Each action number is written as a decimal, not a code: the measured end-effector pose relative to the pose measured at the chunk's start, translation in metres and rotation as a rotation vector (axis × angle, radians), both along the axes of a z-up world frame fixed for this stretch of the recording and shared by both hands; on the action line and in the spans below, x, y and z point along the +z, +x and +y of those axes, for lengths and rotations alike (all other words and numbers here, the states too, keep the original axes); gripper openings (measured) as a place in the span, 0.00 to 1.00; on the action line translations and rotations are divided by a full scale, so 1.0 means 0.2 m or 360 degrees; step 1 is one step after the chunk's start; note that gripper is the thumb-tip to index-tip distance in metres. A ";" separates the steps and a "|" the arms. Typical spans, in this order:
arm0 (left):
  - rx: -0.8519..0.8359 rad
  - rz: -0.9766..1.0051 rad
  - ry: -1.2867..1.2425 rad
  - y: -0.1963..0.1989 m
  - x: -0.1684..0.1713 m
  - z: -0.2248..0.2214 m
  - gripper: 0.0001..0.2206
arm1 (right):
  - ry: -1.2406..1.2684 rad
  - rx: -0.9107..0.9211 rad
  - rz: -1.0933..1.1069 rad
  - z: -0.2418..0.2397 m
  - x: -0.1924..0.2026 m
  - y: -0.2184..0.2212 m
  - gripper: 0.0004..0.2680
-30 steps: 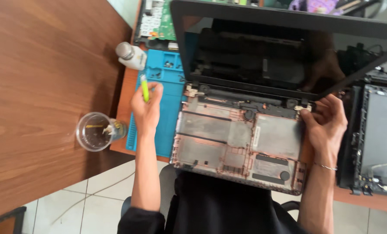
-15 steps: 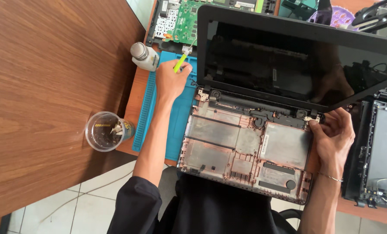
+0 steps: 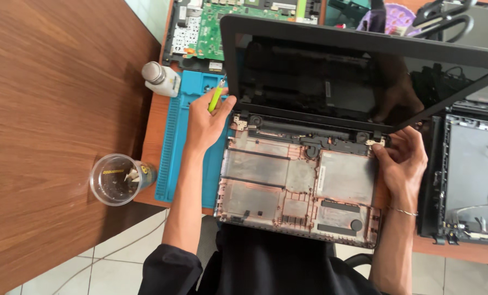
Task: The person detaches a circuit board from the laptop chassis by hand, removes a battery component, and then uses a screwdriver to loosen a component near the hinge of the opened screen.
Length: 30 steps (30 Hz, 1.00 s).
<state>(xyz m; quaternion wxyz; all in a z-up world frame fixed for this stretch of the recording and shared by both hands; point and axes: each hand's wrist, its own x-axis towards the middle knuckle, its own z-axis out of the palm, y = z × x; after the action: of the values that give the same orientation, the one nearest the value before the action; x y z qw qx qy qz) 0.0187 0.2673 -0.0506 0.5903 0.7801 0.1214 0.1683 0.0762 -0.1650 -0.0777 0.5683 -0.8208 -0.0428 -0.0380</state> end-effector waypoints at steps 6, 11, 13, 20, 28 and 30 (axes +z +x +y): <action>0.0177 -0.0036 0.0017 0.04 -0.09 -0.05 0.16 | -0.0079 -0.0012 -0.0001 0.03 0.05 -0.02 0.22; 0.0228 -0.0126 0.0048 0.04 -0.11 -0.06 0.18 | -0.0097 -0.0011 -0.0003 0.05 0.10 -0.02 0.20; 0.0243 -0.0143 0.0035 0.04 -0.11 -0.07 0.19 | -0.0052 0.0013 -0.0034 0.06 0.10 -0.02 0.18; 0.0282 -0.0180 0.0071 0.04 -0.10 -0.09 0.17 | -0.0069 -0.0051 -0.0065 0.05 0.07 -0.03 0.18; 0.0312 -0.0210 0.0088 0.04 -0.14 -0.10 0.14 | -0.0017 -0.0117 -0.0106 0.04 0.03 -0.02 0.12; 0.0316 -0.0202 0.0071 0.05 -0.15 -0.10 0.14 | -0.0087 -0.0163 -0.0135 0.03 0.02 -0.01 0.09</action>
<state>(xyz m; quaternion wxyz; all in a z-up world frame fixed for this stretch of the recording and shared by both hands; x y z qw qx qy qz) 0.0278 0.2481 -0.0809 0.5597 0.7649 0.1569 0.2775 0.0737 -0.1586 -0.0733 0.5406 -0.8349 -0.0259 -0.1005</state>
